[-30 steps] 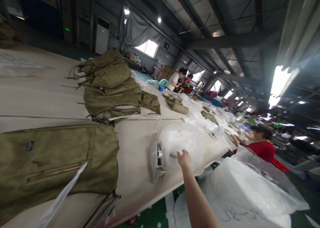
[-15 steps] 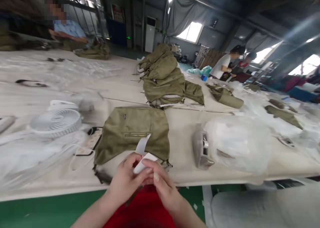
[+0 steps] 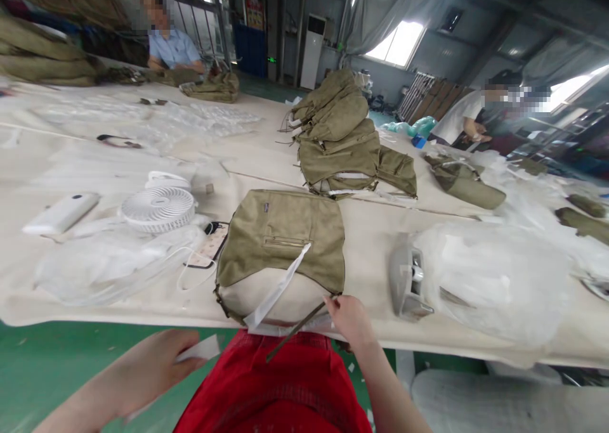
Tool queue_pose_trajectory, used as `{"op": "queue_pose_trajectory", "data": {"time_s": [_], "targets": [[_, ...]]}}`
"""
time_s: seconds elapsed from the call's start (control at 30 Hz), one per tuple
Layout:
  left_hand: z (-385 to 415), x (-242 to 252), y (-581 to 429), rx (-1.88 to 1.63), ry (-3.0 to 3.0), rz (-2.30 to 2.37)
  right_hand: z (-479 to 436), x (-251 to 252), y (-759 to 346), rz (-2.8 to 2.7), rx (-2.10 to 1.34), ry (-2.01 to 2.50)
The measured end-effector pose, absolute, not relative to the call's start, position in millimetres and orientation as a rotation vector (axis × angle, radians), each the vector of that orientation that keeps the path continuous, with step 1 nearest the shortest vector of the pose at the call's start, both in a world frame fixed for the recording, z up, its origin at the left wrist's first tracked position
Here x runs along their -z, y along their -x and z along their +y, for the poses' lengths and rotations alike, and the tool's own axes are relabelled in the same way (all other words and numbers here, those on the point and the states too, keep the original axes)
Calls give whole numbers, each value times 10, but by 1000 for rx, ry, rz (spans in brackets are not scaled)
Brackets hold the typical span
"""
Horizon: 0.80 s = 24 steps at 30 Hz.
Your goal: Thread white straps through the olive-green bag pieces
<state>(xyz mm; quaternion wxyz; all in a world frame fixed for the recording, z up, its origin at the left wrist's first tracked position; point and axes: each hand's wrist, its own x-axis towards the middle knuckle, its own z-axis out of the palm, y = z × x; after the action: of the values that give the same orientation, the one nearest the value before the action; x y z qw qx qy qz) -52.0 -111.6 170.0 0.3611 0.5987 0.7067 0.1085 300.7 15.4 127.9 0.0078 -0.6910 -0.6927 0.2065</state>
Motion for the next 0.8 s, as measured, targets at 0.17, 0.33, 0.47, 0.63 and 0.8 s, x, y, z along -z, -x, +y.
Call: {"op": "queue_pose_trajectory", "data": {"time_s": [0.17,0.33,0.47,0.63,0.8], "targets": [[-843,-1679,-10,-419,-1538,1510,210,-1139,-2784,-2220,-555,2354],[-679,-1484,-263,-642,-1408,1499,233,-1159,-2843,-2170,-705,2294],[-668,-1428,-351,-728,-1413,1488,242,-1169,-2782,-2165,-624,2353],[-679,-1451,-382,-824,-1404,1420,278,-1109,-2639,-2082,-582,2313],[-682,-1469,-205,-875,-1343,1409,295,-1087,-2772,-1627,-1095,2045]]}}
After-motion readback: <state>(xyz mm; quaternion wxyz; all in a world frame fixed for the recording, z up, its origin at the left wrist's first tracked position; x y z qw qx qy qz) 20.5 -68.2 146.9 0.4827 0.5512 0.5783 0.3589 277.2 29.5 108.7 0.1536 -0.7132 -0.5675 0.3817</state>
